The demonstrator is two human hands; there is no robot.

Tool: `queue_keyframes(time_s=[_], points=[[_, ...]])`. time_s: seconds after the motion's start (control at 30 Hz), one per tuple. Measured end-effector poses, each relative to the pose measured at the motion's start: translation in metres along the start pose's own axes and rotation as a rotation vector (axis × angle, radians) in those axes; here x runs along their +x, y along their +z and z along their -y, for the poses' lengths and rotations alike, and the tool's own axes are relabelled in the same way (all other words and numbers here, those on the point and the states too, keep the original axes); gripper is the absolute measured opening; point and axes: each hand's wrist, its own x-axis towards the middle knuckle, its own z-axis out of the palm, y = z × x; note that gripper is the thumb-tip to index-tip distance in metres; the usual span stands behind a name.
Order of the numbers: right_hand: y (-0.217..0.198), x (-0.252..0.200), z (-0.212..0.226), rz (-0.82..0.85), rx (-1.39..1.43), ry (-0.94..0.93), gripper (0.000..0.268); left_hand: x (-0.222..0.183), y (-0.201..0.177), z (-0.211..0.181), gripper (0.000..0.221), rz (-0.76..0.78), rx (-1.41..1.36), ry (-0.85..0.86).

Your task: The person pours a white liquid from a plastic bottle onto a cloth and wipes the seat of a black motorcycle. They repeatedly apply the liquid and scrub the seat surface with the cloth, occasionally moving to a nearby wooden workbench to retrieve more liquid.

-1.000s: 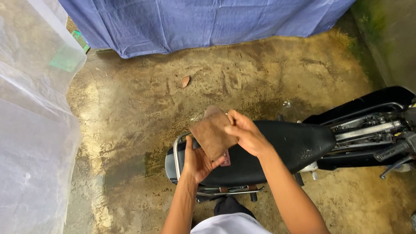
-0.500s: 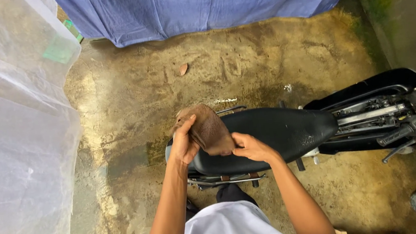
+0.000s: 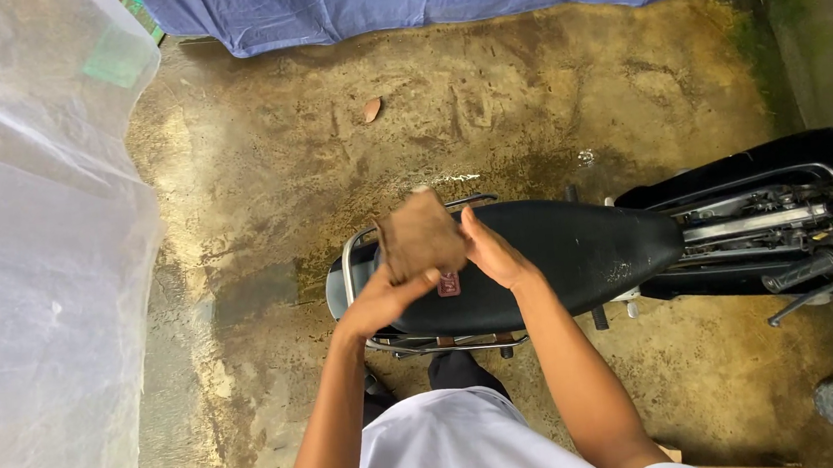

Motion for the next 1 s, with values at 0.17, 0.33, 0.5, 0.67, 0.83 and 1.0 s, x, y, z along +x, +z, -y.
queue_keyframes(time_s=[0.17,0.33,0.5,0.67,0.83,1.0], points=[[0.021,0.004,0.047,-0.094,-0.072,0.059,0.022,0.01,-0.002,0.028,0.042,0.116,0.153,0.048],[0.03,0.018,0.089,-0.212,0.0,-0.028,0.024,0.032,-0.01,0.094,0.028,0.177,0.067,0.072],[0.032,0.032,0.13,-0.389,0.085,-0.199,0.023,0.043,-0.013,0.149,0.023,0.284,-0.084,0.082],[0.017,0.038,0.13,-0.34,0.013,-0.193,0.037,0.03,0.002,0.123,0.035,0.249,-0.185,0.068],[0.024,0.038,0.127,-0.349,0.023,-0.182,0.033,0.024,0.006,0.102,0.027,0.215,-0.27,-0.021],[0.022,0.035,0.137,-0.376,0.075,-0.245,0.029,0.033,-0.008,0.152,0.034,0.229,-0.083,-0.097]])
